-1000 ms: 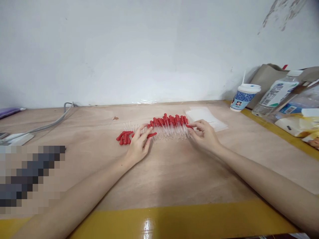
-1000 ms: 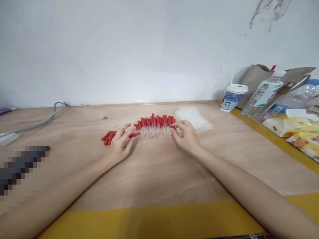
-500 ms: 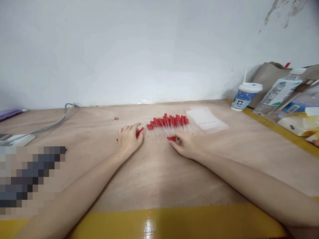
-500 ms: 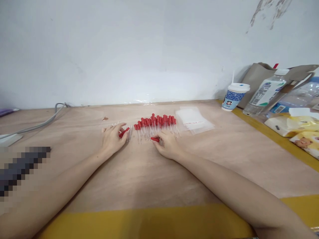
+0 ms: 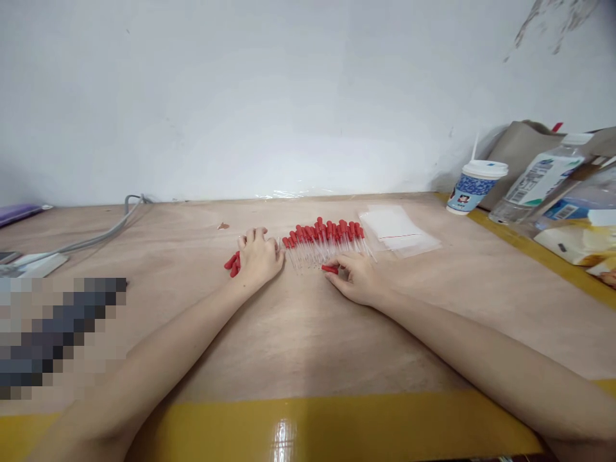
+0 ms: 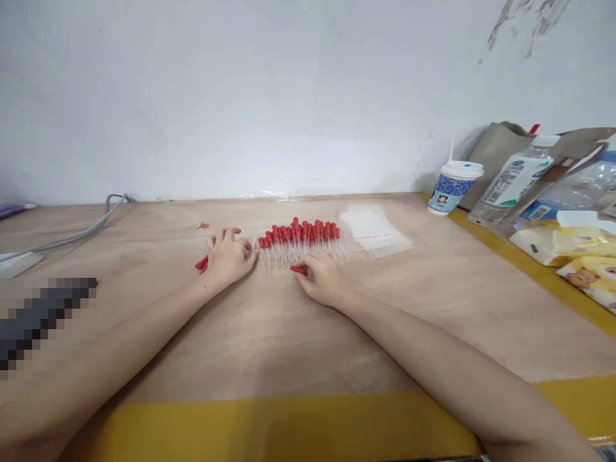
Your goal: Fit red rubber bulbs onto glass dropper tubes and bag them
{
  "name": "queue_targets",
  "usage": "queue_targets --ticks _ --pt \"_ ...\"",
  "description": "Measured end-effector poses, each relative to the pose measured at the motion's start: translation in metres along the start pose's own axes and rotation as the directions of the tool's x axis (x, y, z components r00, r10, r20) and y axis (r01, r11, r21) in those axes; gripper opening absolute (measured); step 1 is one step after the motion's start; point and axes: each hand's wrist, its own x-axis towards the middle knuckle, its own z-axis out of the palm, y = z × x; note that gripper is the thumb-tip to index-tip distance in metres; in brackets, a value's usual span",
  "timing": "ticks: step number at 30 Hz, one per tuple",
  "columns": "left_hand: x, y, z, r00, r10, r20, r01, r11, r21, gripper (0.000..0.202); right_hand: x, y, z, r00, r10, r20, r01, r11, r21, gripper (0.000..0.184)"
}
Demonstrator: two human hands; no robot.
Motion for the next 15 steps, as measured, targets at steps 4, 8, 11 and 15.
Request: queue_targets --ticks 4,8,11,15 --pt "0.013 0.008 0.014 0.996 -0.081 0.035 0.077 0.992 0.102 0.028 0.0 0.001 0.0 1.0 -0.007 -0.007 0.006 1.0 -0.008 0.003" --pt "0.026 0.005 0.021 0.972 -0.226 0.059 0.221 0.972 0.073 0.027 -0.001 0.002 0.0 1.0 -0.004 0.002 0.004 1.0 -0.008 0.003" --pt "0.03 -0.001 0.011 0.953 -0.291 0.084 0.295 0.955 -0.038 0.03 -0.001 0.002 0.001 1.0 -0.009 -0.004 0.009 1.0 0.002 0.004" --pt "0.011 0.002 -0.015 0.991 -0.045 0.129 0.081 0.953 -0.292 0.021 0.0 0.003 0.002 0.999 0.021 -0.036 -0.02 0.999 0.032 0.013"
